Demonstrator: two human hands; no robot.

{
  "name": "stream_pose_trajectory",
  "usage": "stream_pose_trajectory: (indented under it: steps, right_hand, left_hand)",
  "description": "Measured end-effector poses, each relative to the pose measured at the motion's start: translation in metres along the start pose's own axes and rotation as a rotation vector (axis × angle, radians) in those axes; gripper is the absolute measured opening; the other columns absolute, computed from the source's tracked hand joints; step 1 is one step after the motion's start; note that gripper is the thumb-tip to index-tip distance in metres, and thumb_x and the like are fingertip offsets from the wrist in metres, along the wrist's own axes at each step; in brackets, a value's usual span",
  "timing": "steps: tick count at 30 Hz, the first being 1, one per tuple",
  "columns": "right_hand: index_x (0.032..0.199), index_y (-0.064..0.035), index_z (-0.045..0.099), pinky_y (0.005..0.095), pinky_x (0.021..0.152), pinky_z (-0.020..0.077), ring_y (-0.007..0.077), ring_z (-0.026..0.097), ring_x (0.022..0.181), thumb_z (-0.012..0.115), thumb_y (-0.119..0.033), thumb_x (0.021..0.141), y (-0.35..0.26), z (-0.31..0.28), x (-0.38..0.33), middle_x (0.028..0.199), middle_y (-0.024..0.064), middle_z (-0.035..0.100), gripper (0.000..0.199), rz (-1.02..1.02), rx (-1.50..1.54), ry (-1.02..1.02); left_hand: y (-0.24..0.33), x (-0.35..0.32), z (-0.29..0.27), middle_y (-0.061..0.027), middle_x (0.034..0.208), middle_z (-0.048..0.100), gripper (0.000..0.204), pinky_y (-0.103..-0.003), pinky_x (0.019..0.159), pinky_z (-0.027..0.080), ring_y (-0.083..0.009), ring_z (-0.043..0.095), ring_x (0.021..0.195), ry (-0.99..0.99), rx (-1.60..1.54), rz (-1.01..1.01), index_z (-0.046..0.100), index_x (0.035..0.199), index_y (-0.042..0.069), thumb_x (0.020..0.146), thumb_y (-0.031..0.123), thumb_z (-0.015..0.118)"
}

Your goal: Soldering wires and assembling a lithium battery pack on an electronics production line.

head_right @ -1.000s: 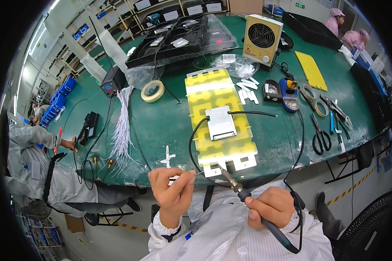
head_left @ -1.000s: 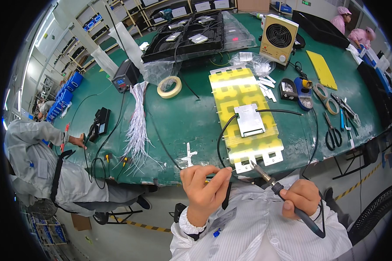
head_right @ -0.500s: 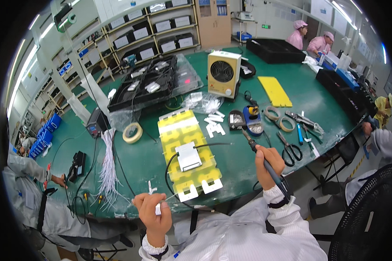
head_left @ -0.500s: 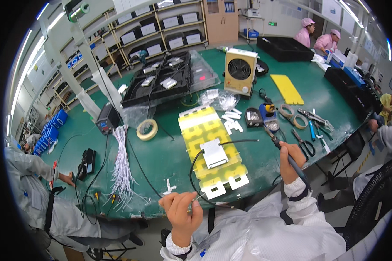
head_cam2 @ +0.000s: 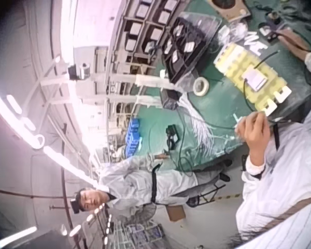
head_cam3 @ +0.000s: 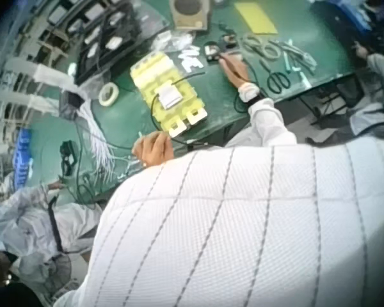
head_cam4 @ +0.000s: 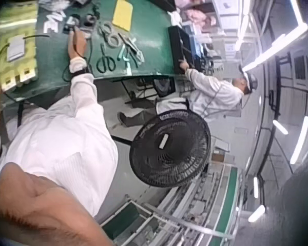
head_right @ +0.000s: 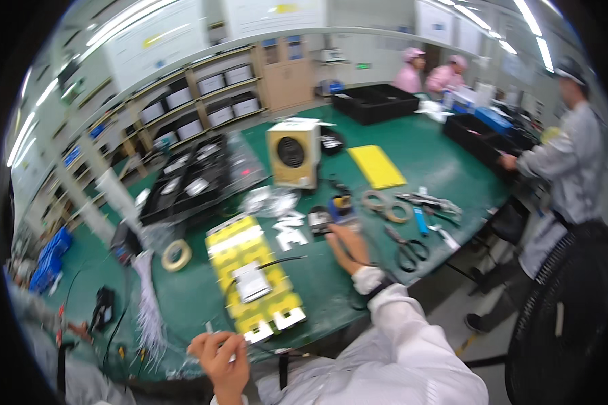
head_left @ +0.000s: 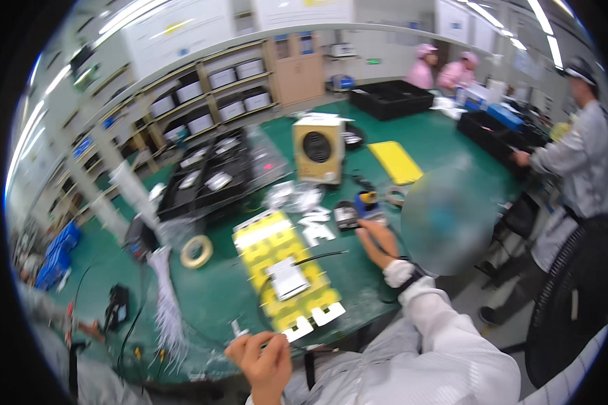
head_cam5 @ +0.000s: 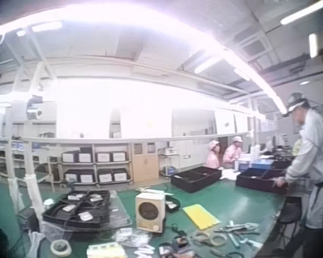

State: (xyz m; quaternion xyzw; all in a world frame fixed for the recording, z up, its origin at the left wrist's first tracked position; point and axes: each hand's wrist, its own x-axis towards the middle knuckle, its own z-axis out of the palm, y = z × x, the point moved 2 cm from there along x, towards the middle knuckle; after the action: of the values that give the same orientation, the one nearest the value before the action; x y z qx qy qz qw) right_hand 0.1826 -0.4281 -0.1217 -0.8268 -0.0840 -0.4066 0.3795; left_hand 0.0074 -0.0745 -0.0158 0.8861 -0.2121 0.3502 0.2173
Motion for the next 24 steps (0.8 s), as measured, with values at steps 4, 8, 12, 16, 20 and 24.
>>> stream_pose_trajectory:
  steps: [4,8,12,16,20,24]
  right_hand:
    - [0.115,-0.0025,0.072,0.0401,0.084,0.0551,0.0345,0.071,0.095,0.069,-0.018,0.097,-0.019,-0.019,0.007,0.104,0.0184,0.073,0.024,-0.021,-0.011,0.116]
    - [0.111,-0.0017,0.071,0.0395,0.069,0.0539,0.0334,0.068,0.079,0.07,-0.01,0.092,-0.066,-0.061,-0.001,0.089,0.0153,0.069,0.02,-0.045,-0.085,0.19]
    - [0.108,0.0004,0.071,0.0368,0.062,0.0522,0.03,0.066,0.069,0.071,-0.004,0.088,-0.103,-0.103,-0.015,0.082,0.0142,0.067,0.02,-0.033,-0.071,0.221]
    - [0.108,0.0016,0.072,0.0353,0.06,0.0517,0.0271,0.066,0.066,0.07,-0.001,0.088,-0.116,-0.128,-0.024,0.081,0.0139,0.067,0.021,-0.027,-0.112,0.269]
    - [0.11,0.0014,0.072,0.0338,0.055,0.0486,0.0238,0.063,0.063,0.068,-0.002,0.089,-0.119,-0.137,-0.029,0.079,0.0129,0.065,0.022,-0.017,-0.131,0.279]
    - [0.111,0.0016,0.072,0.0332,0.054,0.0483,0.0231,0.063,0.062,0.069,-0.003,0.089,-0.117,-0.142,-0.033,0.079,0.0127,0.065,0.022,0.011,-0.145,0.275]
  left_hand:
    - [-0.007,0.004,0.0,-0.0049,0.104,0.071,0.03,-0.049,0.099,0.044,-0.0252,0.066,0.1,-0.141,0.056,0.173,0.072,0.111,0.016,0.083,0.027,0.078]
    - [-0.006,0.005,-0.002,-0.0058,0.099,0.072,0.027,-0.047,0.096,0.042,-0.0267,0.065,0.096,-0.112,-0.008,0.148,0.072,0.107,0.014,0.083,0.025,0.077]
    - [0.003,0.017,-0.007,-0.0064,0.092,0.074,0.012,-0.041,0.09,0.043,-0.0276,0.064,0.087,0.018,-0.128,0.115,0.075,0.096,0.008,0.085,0.013,0.074]
    - [0.013,0.03,-0.009,-0.0068,0.091,0.074,0.009,-0.04,0.087,0.043,-0.0275,0.064,0.085,0.048,-0.132,0.051,0.075,0.094,0.009,0.085,0.012,0.074]
    - [0.018,0.034,-0.008,-0.0066,0.09,0.074,0.008,-0.04,0.086,0.043,-0.0267,0.064,0.084,0.068,-0.147,0.064,0.075,0.092,0.009,0.085,0.012,0.074]
    - [0.02,0.035,-0.009,-0.0067,0.088,0.073,0.007,-0.04,0.085,0.042,-0.0261,0.064,0.082,0.087,-0.144,0.093,0.075,0.092,0.009,0.085,0.011,0.074]
